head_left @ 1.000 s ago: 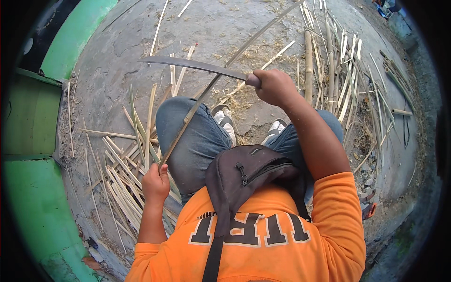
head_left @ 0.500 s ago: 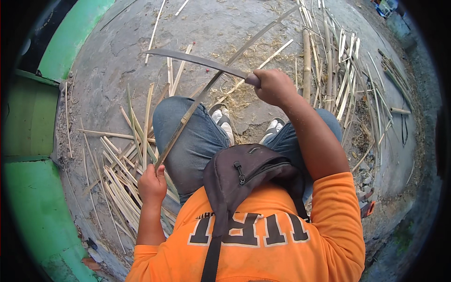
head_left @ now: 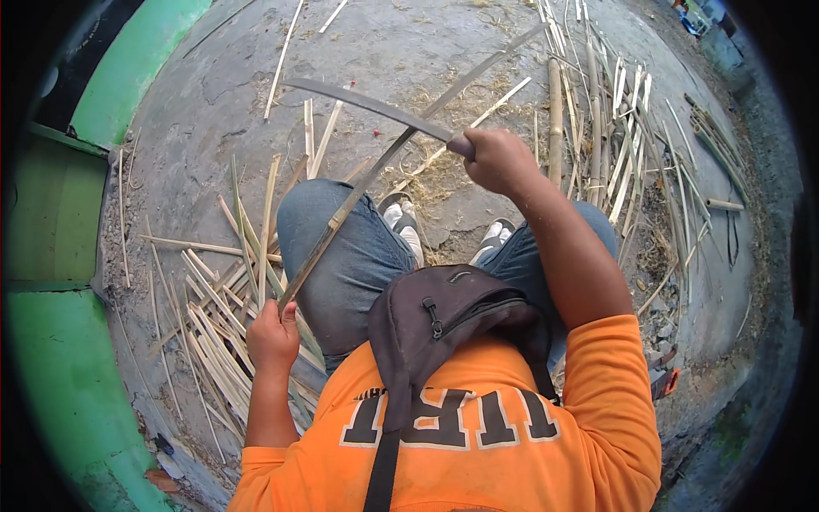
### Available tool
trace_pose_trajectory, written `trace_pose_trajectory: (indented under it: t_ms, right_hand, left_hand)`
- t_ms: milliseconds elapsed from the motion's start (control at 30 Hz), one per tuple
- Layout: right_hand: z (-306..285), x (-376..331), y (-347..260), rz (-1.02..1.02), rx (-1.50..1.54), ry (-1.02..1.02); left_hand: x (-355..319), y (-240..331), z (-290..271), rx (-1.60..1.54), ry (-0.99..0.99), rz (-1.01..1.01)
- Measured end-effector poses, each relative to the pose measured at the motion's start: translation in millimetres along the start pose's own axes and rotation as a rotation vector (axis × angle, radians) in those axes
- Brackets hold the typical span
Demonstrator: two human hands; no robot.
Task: The person uses a knife to scrape and shave bamboo strips while sitting on the ground, refining the surface of the wood.
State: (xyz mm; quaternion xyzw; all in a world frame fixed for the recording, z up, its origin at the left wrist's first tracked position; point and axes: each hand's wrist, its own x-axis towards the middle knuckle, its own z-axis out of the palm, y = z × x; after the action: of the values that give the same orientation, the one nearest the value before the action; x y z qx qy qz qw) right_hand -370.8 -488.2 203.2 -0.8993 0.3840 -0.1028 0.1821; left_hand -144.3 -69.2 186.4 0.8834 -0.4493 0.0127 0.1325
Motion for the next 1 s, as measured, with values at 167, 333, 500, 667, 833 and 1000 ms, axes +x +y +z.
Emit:
trace_pose_trajectory:
  t_ms: [167, 333, 500, 667, 833, 1000]
  right_hand:
    - [3.0, -17.2, -30.1, -0.182, -0.086, -0.079]
    - [6.8, 5.7, 3.7, -0.060, 0.041, 0.074]
    - [6.3, 2.1, 6.9, -0.054, 0.017, 0.086]
    - [7.3, -15.9, -25.8, -0.188, -0.022, 0.056]
    - [-11.8, -2.7, 0.7, 0.008, 0.055, 0.094]
    - [-9.9, 6.6, 13.6, 0.063, 0.034, 0.075]
  left_hand:
    - [5.7, -2.6, -3.9, -0.002, -0.024, 0.019]
    - [6.7, -5.0, 2.4, -0.086, -0.014, 0.025]
    - [6.6, -5.0, -2.3, -0.050, -0.043, 0.011]
    - [5.7, -9.1, -1.9, -0.047, -0.043, 0.005]
    - [7.2, -11.0, 6.3, -0.136, -0.072, 0.000]
    - [5.8, -3.7, -1.0, -0.114, -0.036, -0.001]
